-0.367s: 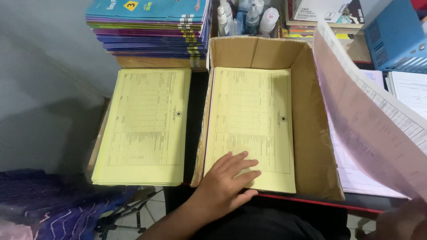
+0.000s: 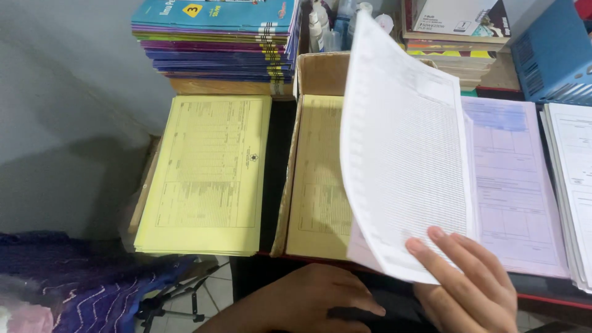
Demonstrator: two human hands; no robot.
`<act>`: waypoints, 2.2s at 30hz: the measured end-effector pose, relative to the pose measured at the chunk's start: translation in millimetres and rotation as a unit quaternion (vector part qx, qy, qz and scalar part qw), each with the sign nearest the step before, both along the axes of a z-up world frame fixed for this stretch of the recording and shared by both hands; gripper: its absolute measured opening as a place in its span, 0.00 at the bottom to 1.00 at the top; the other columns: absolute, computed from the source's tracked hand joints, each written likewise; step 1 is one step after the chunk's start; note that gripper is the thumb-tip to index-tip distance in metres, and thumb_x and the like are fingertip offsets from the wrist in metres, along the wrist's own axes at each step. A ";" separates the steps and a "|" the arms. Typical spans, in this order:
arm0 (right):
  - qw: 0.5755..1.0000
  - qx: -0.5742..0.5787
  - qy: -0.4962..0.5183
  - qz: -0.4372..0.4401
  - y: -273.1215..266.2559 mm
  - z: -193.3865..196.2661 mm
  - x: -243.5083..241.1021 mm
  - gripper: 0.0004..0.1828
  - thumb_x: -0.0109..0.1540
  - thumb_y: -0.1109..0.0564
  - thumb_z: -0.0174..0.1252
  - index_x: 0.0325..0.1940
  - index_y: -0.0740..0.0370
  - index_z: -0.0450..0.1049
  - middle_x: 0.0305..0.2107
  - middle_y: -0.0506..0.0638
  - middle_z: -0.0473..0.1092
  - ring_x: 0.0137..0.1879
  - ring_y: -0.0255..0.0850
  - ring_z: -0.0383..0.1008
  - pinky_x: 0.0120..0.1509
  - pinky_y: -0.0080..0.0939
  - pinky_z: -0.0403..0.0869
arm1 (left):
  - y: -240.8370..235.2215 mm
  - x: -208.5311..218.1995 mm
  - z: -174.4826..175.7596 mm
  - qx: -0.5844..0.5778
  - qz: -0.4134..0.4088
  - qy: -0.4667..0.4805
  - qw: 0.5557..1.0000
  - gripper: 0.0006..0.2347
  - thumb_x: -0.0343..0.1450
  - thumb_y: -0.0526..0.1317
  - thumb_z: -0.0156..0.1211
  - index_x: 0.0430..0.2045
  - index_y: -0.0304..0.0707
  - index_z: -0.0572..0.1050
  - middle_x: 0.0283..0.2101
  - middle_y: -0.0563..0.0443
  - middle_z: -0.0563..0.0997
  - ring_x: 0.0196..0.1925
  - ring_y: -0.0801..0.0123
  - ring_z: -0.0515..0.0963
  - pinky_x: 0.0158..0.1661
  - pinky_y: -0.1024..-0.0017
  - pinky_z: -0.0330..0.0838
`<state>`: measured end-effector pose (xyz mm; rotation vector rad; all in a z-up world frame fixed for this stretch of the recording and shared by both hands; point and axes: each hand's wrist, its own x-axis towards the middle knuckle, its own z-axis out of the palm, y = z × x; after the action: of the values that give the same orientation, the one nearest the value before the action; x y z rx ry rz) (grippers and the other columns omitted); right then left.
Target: Sorting and collating printed forms into a cardboard box
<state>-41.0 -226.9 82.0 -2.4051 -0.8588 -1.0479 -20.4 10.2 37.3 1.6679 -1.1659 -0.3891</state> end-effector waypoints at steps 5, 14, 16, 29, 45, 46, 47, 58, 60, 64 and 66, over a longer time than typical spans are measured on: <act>0.996 -0.031 -0.007 0.079 18.5 1.0 12.3 0.20 0.66 0.61 0.42 0.18 0.53 0.62 0.43 0.52 0.79 0.52 0.53 0.81 0.58 0.50 0.74 | 6.4 5.5 -7.0 -0.037 -0.001 -0.046 0.998 0.12 0.77 0.43 0.59 0.53 0.43 0.73 0.64 0.38 0.76 0.70 0.44 0.75 0.71 0.51 0.66; 0.981 -0.011 0.086 0.176 26.5 -25.1 22.6 0.16 0.70 0.60 0.43 0.28 0.63 0.68 0.53 0.63 0.74 0.58 0.60 0.79 0.56 0.52 0.79 | 25.3 6.9 -7.3 0.035 0.003 0.057 0.998 0.14 0.75 0.43 0.59 0.54 0.43 0.74 0.68 0.41 0.72 0.74 0.49 0.69 0.73 0.54 0.58; 0.981 0.015 0.072 0.180 30.4 -28.8 24.2 0.17 0.69 0.59 0.45 0.27 0.64 0.70 0.51 0.63 0.75 0.55 0.58 0.80 0.54 0.50 0.81 | 26.5 6.4 -5.5 0.031 0.016 0.041 0.999 0.12 0.75 0.42 0.59 0.52 0.42 0.75 0.68 0.39 0.73 0.73 0.47 0.69 0.72 0.55 0.60; 0.986 -0.073 0.137 0.065 20.5 -44.3 11.5 0.13 0.65 0.47 0.63 0.33 0.56 0.74 0.55 0.49 0.75 0.52 0.44 0.79 0.51 0.42 0.75 | 32.5 8.4 -6.1 0.121 0.004 0.023 0.992 0.16 0.76 0.49 0.54 0.53 0.41 0.74 0.48 0.45 0.81 0.50 0.57 0.81 0.52 0.65 0.72; 0.909 -0.193 0.284 0.238 9.7 -52.7 14.4 0.15 0.65 0.53 0.54 0.56 0.55 0.74 0.62 0.60 0.65 0.41 0.52 0.69 0.41 0.53 0.70 | 72.5 16.0 52.3 -0.003 -0.049 0.131 0.990 0.08 0.75 0.39 0.61 0.43 0.34 0.79 0.42 0.44 0.85 0.41 0.60 0.87 0.41 0.69 0.81; 0.896 -0.169 0.314 0.266 10.7 -50.5 16.0 0.20 0.66 0.53 0.54 0.63 0.53 0.73 0.63 0.63 0.64 0.46 0.56 0.69 0.47 0.56 0.68 | 74.6 16.0 56.2 -0.069 -0.017 0.103 0.992 0.04 0.74 0.34 0.65 0.38 0.32 0.79 0.37 0.44 0.86 0.34 0.61 0.88 0.34 0.71 0.82; 0.896 -0.169 0.314 0.265 12.6 -48.2 19.6 0.20 0.66 0.53 0.54 0.63 0.53 0.73 0.63 0.63 0.64 0.46 0.56 0.69 0.47 0.56 0.68 | 76.9 13.3 53.5 -0.069 -0.017 0.103 0.992 0.04 0.74 0.34 0.65 0.38 0.32 0.79 0.37 0.44 0.86 0.34 0.61 0.88 0.34 0.71 0.82; 0.947 -0.161 0.255 0.108 10.8 -76.3 42.1 0.32 0.64 0.47 0.58 0.73 0.47 0.62 0.69 0.56 0.60 0.72 0.60 0.62 0.71 0.68 0.60 | 80.8 -2.7 17.9 -0.262 0.308 -0.042 0.914 0.06 0.70 0.41 0.64 0.25 0.41 0.78 0.19 0.57 0.80 0.21 0.75 0.80 0.22 0.82 0.76; 0.950 -0.174 0.241 0.098 11.5 -74.8 37.2 0.33 0.63 0.47 0.58 0.73 0.46 0.62 0.68 0.55 0.61 0.72 0.59 0.62 0.71 0.67 0.60 | 83.9 1.0 2.1 -0.251 0.318 -0.076 0.911 0.06 0.71 0.43 0.64 0.31 0.41 0.78 0.25 0.54 0.81 0.27 0.69 0.83 0.29 0.76 0.82; 0.952 -0.062 0.224 0.197 9.6 -52.9 25.1 0.28 0.64 0.47 0.65 0.66 0.53 0.67 0.64 0.60 0.66 0.70 0.60 0.68 0.73 0.63 0.67 | 68.6 3.6 -26.3 -0.238 0.388 -0.122 0.882 0.21 0.73 0.53 0.62 0.51 0.37 0.72 0.53 0.45 0.77 0.60 0.55 0.79 0.66 0.57 0.80; 0.975 0.042 0.157 0.154 2.4 -65.2 -5.0 0.13 0.64 0.46 0.60 0.52 0.46 0.74 0.52 0.53 0.72 0.61 0.53 0.75 0.69 0.57 0.73 | 56.3 0.1 -27.1 -0.233 0.396 -0.091 0.884 0.27 0.74 0.57 0.60 0.60 0.37 0.65 0.61 0.41 0.71 0.69 0.50 0.71 0.71 0.53 0.73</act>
<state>-45.9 -224.4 16.8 -2.1940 -1.0067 -0.5580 -20.4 66.5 10.1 1.6005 -0.5439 0.5374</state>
